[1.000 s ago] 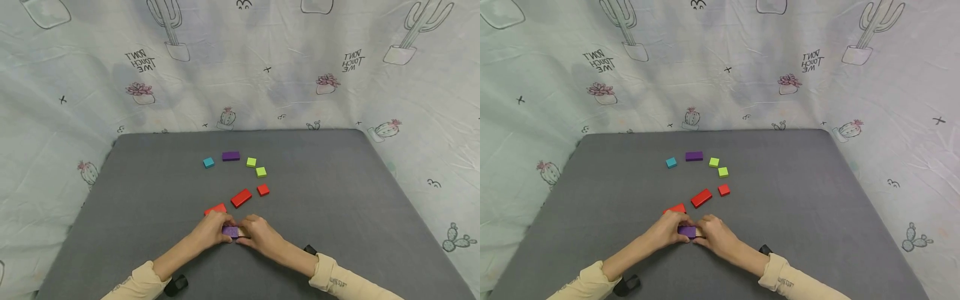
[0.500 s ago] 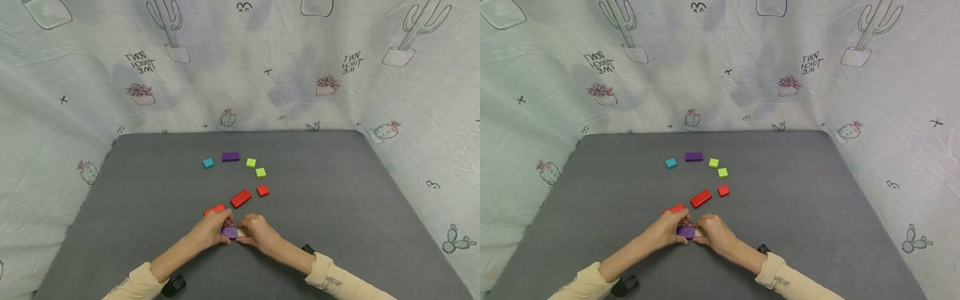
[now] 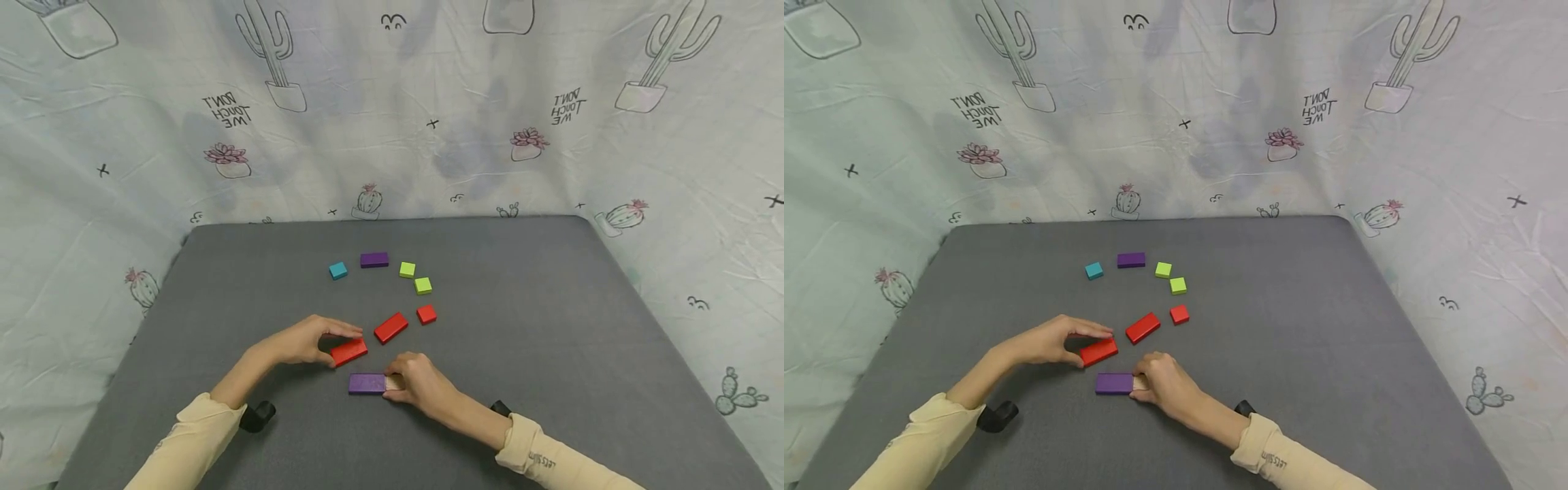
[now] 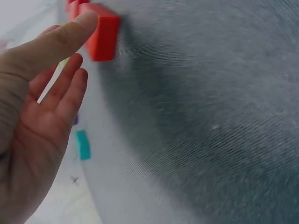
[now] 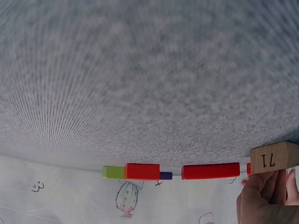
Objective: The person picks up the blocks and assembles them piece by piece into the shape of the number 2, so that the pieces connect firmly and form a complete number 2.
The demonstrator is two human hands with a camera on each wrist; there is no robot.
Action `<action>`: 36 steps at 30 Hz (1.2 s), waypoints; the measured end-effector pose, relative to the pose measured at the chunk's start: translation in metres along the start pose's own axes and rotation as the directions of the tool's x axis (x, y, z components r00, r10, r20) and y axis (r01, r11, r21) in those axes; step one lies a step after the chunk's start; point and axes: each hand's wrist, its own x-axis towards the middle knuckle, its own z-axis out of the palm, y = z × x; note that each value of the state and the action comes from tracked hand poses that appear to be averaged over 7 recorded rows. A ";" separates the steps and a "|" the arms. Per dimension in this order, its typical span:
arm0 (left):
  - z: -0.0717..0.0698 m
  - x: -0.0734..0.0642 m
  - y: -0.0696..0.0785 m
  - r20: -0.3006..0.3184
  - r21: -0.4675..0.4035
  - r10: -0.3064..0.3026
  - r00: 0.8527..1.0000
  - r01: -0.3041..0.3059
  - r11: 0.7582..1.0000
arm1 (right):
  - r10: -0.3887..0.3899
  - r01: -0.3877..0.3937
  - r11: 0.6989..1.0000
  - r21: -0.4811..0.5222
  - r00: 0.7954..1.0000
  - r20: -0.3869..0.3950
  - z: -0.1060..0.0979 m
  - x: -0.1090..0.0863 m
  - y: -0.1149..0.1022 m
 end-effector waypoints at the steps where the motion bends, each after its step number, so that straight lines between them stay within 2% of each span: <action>1: 0.001 0.002 -0.002 0.024 0.005 -0.003 1.000 0.003 1.000 | -0.001 0.001 1.000 -0.004 1.000 -0.001 0.000 0.000 0.000; 6: 0.005 0.012 -0.004 0.079 0.068 -0.007 0.997 0.002 0.998 | -0.021 0.021 0.999 -0.024 1.000 -0.015 0.000 -0.001 0.000; 9: 0.003 0.016 -0.001 0.089 0.122 0.013 0.996 -0.024 0.992 | -0.024 0.024 0.999 -0.029 1.000 -0.013 0.001 -0.001 -0.001; 13: 0.000 0.022 0.001 0.084 0.147 0.016 0.996 -0.029 0.989 | -0.007 0.007 1.000 -0.021 1.000 0.005 0.000 -0.001 -0.002; 18: -0.003 0.027 0.001 0.042 0.143 0.006 0.999 -0.012 0.990 | 0.001 -0.001 1.000 0.005 1.000 0.006 0.000 -0.001 -0.002; 23: -0.002 0.031 0.008 0.017 0.081 -0.001 1.000 0.000 0.997 | -0.008 0.008 1.000 0.001 1.000 -0.004 0.000 -0.001 -0.001; 31: 0.004 0.041 0.023 0.029 0.037 0.049 0.998 -0.050 0.998 | -0.001 0.001 1.000 -0.022 1.000 0.011 -0.001 -0.001 -0.001; 36: 0.007 0.046 0.024 0.049 0.067 0.093 0.994 -0.097 0.993 | -0.004 0.005 1.000 -0.019 1.000 0.013 0.000 -0.001 -0.001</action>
